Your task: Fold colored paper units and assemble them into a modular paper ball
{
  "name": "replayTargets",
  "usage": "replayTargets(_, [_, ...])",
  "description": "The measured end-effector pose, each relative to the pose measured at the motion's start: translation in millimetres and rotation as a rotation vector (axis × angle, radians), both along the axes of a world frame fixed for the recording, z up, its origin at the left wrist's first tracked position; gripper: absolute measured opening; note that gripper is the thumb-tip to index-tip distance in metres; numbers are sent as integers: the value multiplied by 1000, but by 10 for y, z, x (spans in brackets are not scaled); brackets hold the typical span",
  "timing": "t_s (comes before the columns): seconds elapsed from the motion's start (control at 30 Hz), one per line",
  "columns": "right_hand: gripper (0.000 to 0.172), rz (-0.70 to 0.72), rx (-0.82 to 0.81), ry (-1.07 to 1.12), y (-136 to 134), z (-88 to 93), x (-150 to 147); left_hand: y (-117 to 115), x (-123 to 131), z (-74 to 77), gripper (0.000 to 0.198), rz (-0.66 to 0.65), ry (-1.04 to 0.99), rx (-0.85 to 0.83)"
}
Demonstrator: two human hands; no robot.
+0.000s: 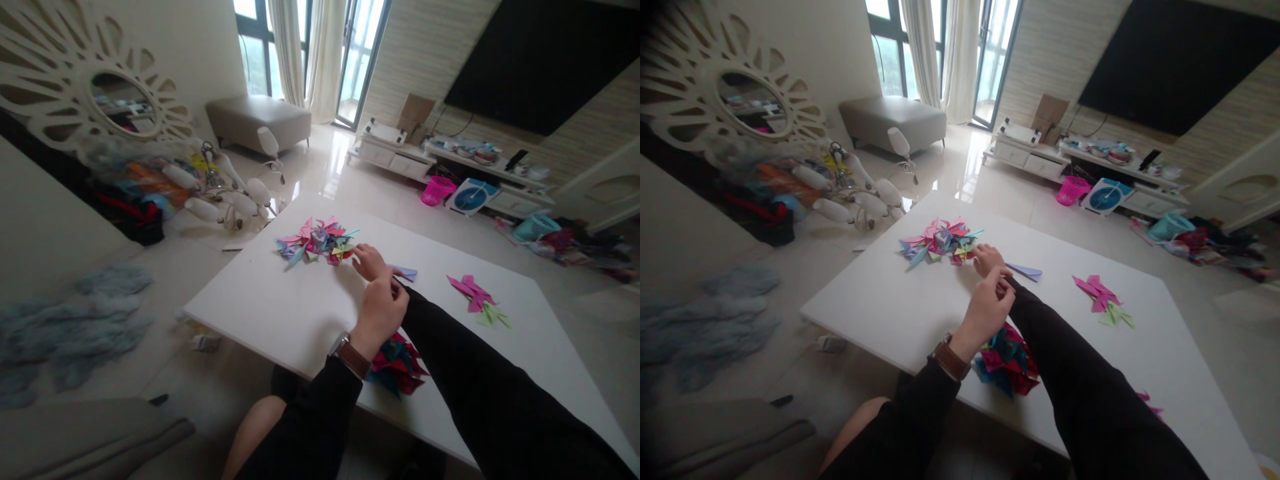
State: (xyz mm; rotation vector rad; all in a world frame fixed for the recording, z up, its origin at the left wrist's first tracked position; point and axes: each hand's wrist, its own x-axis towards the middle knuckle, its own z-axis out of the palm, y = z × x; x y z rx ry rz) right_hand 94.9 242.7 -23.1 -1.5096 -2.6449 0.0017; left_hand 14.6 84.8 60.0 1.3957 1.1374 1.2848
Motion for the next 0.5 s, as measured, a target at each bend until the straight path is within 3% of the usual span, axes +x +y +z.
replayTargets(0.1, [33, 224, 13, 27, -153, 74, -710, -2, -56, 66, 36, 107, -71, 30])
replayTargets(0.23, [55, 315, -44, 13, -363, 28, -1380, -19, -135, 106, 35, 176, -124, 58])
replayTargets(0.3, [56, 267, -94, 15, -415, -15, -1538, -20, -173, 110, 35, 190, -124, 69])
replayTargets(0.37, [47, 201, -137, 34, -437, -35, -1596, -13, -208, 111, 35, 201, -123, 72])
replayTargets(0.5, [29, 117, -144, 152, -503, 58, -1496, 19, -273, 130, 33, 224, -149, 78])
